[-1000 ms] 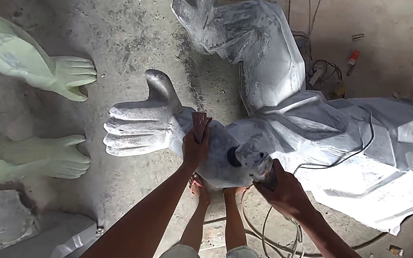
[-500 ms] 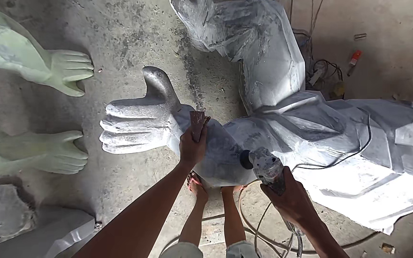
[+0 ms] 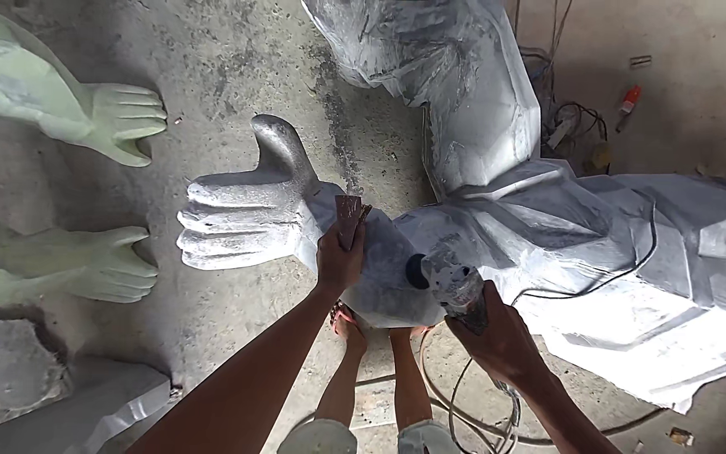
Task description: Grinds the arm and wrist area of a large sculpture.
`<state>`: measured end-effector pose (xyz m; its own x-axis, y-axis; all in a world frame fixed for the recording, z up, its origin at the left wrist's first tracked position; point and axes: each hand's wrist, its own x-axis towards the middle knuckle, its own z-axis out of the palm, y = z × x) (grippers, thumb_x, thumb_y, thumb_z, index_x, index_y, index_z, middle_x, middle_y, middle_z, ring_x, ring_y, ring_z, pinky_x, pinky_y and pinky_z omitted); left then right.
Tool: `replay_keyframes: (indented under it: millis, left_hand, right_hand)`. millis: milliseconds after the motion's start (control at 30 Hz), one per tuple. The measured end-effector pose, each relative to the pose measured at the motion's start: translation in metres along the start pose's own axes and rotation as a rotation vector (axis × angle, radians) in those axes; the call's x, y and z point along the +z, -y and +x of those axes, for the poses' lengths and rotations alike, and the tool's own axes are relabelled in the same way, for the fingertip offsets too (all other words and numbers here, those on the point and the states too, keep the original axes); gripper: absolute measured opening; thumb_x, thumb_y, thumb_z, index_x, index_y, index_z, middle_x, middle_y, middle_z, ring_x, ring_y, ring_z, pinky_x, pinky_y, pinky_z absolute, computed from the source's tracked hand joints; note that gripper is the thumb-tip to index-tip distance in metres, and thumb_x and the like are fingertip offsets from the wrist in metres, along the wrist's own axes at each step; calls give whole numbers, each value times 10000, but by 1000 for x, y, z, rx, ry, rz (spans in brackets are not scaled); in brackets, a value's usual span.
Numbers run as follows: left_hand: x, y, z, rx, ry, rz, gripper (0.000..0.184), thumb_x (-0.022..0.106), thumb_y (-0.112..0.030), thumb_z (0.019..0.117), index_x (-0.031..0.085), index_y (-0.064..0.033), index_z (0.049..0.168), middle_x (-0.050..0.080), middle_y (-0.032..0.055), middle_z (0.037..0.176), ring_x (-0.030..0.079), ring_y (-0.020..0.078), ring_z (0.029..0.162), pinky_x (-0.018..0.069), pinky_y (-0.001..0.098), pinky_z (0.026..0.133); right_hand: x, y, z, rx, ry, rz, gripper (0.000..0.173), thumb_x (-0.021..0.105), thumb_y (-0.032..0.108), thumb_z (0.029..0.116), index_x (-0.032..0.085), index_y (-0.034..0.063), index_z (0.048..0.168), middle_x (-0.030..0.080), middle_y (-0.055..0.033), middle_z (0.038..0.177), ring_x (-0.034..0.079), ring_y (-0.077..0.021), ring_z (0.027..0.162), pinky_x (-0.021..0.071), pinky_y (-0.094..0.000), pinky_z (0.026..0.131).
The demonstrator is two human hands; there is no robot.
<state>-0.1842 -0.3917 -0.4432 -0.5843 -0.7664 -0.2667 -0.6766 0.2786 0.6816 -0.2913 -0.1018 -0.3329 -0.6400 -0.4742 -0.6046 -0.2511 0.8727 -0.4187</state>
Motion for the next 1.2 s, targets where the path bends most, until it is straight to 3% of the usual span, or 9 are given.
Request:
replay_keyframes:
  millis: [100, 233, 433, 567, 733, 900, 1000, 1100, 1200]
  left_hand:
    - [0, 1, -1, 18, 2, 2, 352, 587, -424, 1009, 689, -94, 1078, 699, 86, 873, 691, 221, 828, 547, 517, 753]
    - [0, 0, -2, 6, -13, -15, 332, 591, -423, 1003, 694, -113, 1062, 691, 60, 842, 683, 196, 790, 549, 490, 720]
    - [2, 0, -1, 14, 4, -17, 348, 575, -444, 1005, 686, -118, 1056, 683, 53, 830, 680, 192, 783, 548, 490, 706]
    - [2, -1, -2, -3, -11, -35, 328, 596, -428, 1002, 689, -116, 1034, 677, 55, 810, 671, 195, 759, 541, 487, 694]
    - [1, -1, -2, 18, -2, -16, 339, 588, -420, 1007, 692, -104, 1071, 694, 72, 853, 689, 205, 808, 554, 500, 730]
    - [1, 0, -2, 32, -18, -14, 330, 596, -414, 1001, 690, -104, 1062, 693, 68, 844, 686, 204, 797, 550, 495, 720]
    - [0, 0, -2, 26, -5, -17, 324, 603, -402, 1007, 695, -97, 1070, 698, 75, 859, 688, 209, 809, 551, 499, 741]
    - [0, -3, -1, 23, -3, -22, 321, 606, -404, 1007, 696, -104, 1077, 699, 68, 860, 686, 199, 806, 550, 490, 739]
    - [0, -3, -1, 23, -6, -20, 331, 596, -412, 1009, 690, -99, 1061, 690, 71, 848, 683, 197, 802, 543, 495, 730]
  right_hand:
    - [-2, 6, 3, -29, 0, -38, 587, 657, 693, 827, 559, 227, 1170, 648, 57, 791, 684, -134, 760, 568, -428, 637]
    - [-7, 0, 10, 80, -24, -51, 630, 674, 684, 820, 539, 212, 1214, 648, 4, 769, 683, -202, 725, 554, -481, 612]
    - [-7, 9, -1, -46, 0, -103, 570, 656, 696, 817, 560, 236, 1141, 641, 59, 775, 680, -136, 736, 559, -431, 605]
    - [-18, 9, 15, 50, -19, -108, 607, 686, 660, 824, 539, 195, 1184, 630, -15, 741, 673, -235, 694, 536, -494, 577]
    - [-24, 12, 18, -82, -8, -167, 563, 685, 658, 809, 546, 235, 1153, 621, 35, 758, 665, -174, 697, 532, -446, 555]
    - [-23, 9, 22, -28, -48, -138, 586, 682, 660, 819, 525, 213, 1164, 611, 13, 736, 657, -205, 679, 524, -468, 556]
    - [-15, 14, 6, -70, 27, -114, 608, 687, 673, 812, 551, 223, 1198, 650, 21, 802, 687, -189, 751, 561, -474, 606]
    - [-4, 19, -8, -125, 62, -143, 587, 654, 698, 816, 574, 227, 1158, 665, 46, 839, 693, -149, 788, 567, -431, 631]
    - [-3, 10, -6, -49, 25, -104, 578, 668, 659, 829, 582, 207, 1179, 671, 21, 812, 698, -180, 767, 572, -462, 632]
